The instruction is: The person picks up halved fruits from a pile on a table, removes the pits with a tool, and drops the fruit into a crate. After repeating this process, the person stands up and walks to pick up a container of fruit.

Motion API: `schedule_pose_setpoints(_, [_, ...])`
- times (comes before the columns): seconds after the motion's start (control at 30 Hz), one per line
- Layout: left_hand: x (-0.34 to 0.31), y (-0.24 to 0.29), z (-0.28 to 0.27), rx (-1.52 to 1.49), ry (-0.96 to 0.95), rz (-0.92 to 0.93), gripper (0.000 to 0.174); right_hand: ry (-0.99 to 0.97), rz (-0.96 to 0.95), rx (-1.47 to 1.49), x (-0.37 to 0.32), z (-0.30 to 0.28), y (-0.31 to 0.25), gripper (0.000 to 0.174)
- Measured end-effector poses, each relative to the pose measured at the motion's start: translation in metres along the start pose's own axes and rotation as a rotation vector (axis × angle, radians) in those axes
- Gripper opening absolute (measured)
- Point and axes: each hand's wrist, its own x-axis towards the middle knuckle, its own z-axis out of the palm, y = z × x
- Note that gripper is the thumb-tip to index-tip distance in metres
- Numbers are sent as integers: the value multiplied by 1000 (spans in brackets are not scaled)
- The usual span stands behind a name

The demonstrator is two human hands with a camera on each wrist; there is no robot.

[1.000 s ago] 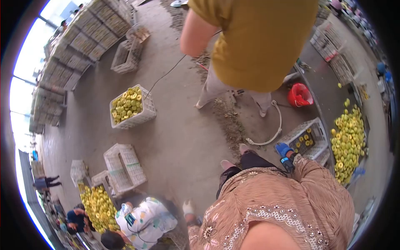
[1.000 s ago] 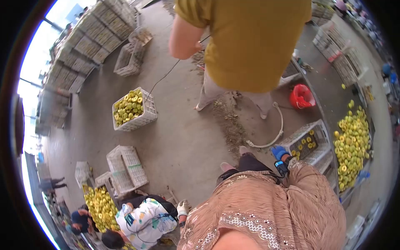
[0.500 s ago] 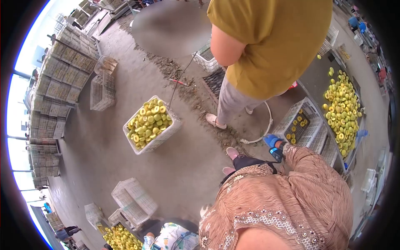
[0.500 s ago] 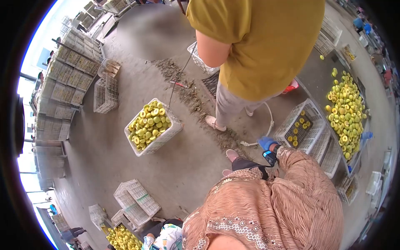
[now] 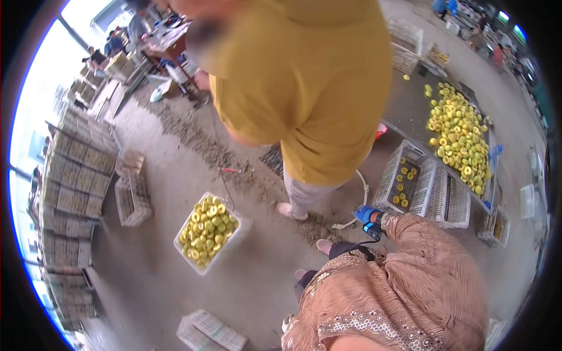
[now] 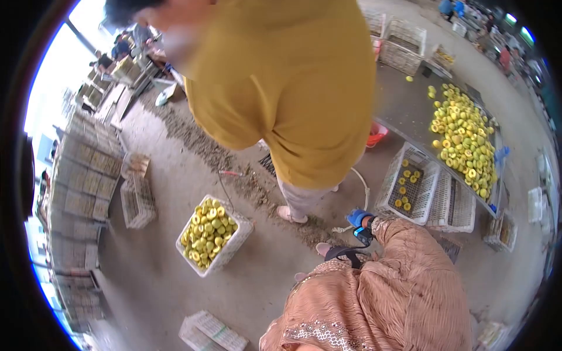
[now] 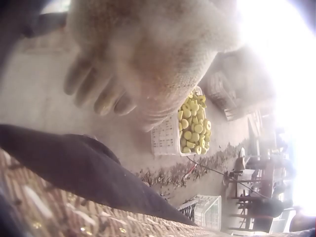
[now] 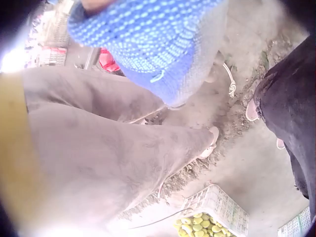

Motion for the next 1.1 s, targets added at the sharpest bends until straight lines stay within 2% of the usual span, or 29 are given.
schedule_pose_setpoints(0.1, [25,32,-10,-157,-10,-146,31,-24,19,-23,17,29,29,52])
schedule_pose_setpoints(0.13, [31,40,-14,-171,-13,-147,31,-20,51,-5,14,33,28,54])
schedule_pose_setpoints(0.23, [47,61,-29,-200,-15,-128,30,88,-35,6,18,73,47,55])
schedule_pose_setpoints(0.27, [53,67,-35,-203,-12,-121,30,44,-39,19,13,82,48,55])
schedule_pose_setpoints(0.3, [59,72,-40,-212,-5,-110,30,3,-49,29,10,82,40,55])
schedule_pose_setpoints(0.37, [69,79,-48,-220,3,-104,30,-37,-63,13,-39,50,-11,53])
schedule_pose_setpoints(0.53, [83,79,-64,-218,0,-76,30,-57,-5,69,-48,79,-34,50])
schedule_pose_setpoints(0.7, [94,81,-74,-200,-10,-60,30,-64,-6,-21,-72,80,-47,50])
schedule_pose_setpoints(0.8, [99,80,-79,-192,-15,-51,30,-120,-190,-216,-65,98,-34,52])
schedule_pose_setpoints(0.87, [103,78,-83,-184,-21,-52,30,-175,-158,-155,-68,101,-38,53])
schedule_pose_setpoints(0.97, [107,75,-86,-177,-27,-42,30,-45,-60,-65,-78,106,-41,54])
schedule_pose_setpoints(1.1, [108,71,-90,-176,-36,-39,30,-69,-27,-31,-83,107,-47,52])
